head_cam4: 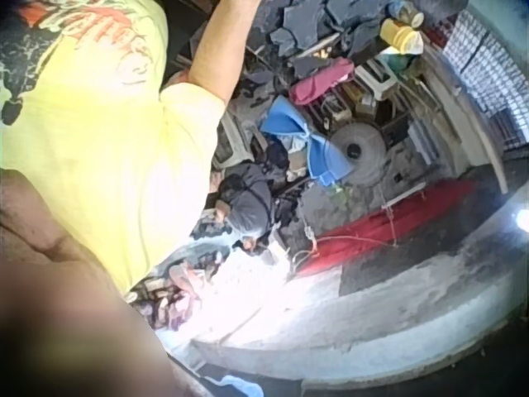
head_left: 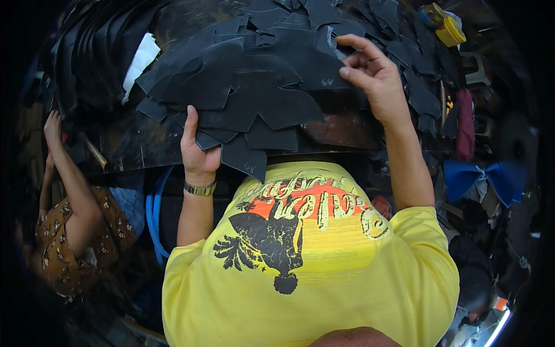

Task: The person sorts and stacks pre-cut black and green leather pieces on a workbench. They repeatedly pick up pieces, separate them by color, and arrange them into neat piles.

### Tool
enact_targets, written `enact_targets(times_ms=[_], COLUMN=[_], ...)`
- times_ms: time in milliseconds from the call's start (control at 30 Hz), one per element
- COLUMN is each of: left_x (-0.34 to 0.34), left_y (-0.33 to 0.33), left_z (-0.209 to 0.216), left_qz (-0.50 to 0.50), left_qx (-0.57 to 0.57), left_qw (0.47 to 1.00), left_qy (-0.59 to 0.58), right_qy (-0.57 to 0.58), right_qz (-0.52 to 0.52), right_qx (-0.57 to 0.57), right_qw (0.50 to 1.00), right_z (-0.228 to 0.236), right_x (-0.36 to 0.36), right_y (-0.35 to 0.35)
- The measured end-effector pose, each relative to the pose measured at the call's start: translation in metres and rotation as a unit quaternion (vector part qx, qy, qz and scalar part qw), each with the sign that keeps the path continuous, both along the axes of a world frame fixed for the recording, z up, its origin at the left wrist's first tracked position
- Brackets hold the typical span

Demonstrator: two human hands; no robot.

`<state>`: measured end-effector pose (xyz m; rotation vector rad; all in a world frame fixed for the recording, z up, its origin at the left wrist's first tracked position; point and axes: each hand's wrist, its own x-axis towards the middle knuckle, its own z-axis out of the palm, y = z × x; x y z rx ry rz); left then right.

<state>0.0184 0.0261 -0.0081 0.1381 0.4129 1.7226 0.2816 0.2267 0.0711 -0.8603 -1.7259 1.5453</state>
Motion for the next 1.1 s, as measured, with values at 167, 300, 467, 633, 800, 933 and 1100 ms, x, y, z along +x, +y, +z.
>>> enact_targets(times_ms=[167,300,467,633,800,933,1100], left_x=[0.014,0.022,0.016,0.017,0.017,0.019,0.023], left_y=[0.003,0.009,0.006,0.005,0.007,0.008,0.011], left_z=[-0.004,-0.01,-0.009,-0.012,-0.015,-0.014,-0.01], left_qz=[-0.062,-0.098,-0.025,-0.042,-0.044,-0.047,-0.064], left_qx=[0.017,0.026,-0.025,-0.012,-0.004,0.001,0.008], left_qw=[0.997,0.995,0.999,0.999,0.999,0.999,0.998], left_qy=[-0.032,-0.027,-0.005,0.012,0.007,0.013,0.014], right_qy=[0.083,0.051,0.142,0.164,0.118,0.093,-0.064], right_qz=[-0.075,-0.164,-0.248,-0.298,-0.312,-0.207,-0.172], right_qx=[0.027,0.164,0.158,0.143,0.073,-0.009,-0.015], right_qw=[0.993,0.972,0.945,0.93,0.94,0.974,0.983], right_z=[0.006,0.007,0.024,0.032,0.03,0.017,-0.011], right_x=[0.024,0.047,0.105,0.174,0.209,0.203,0.156], right_y=[0.007,0.025,0.058,0.074,0.07,0.059,0.051])
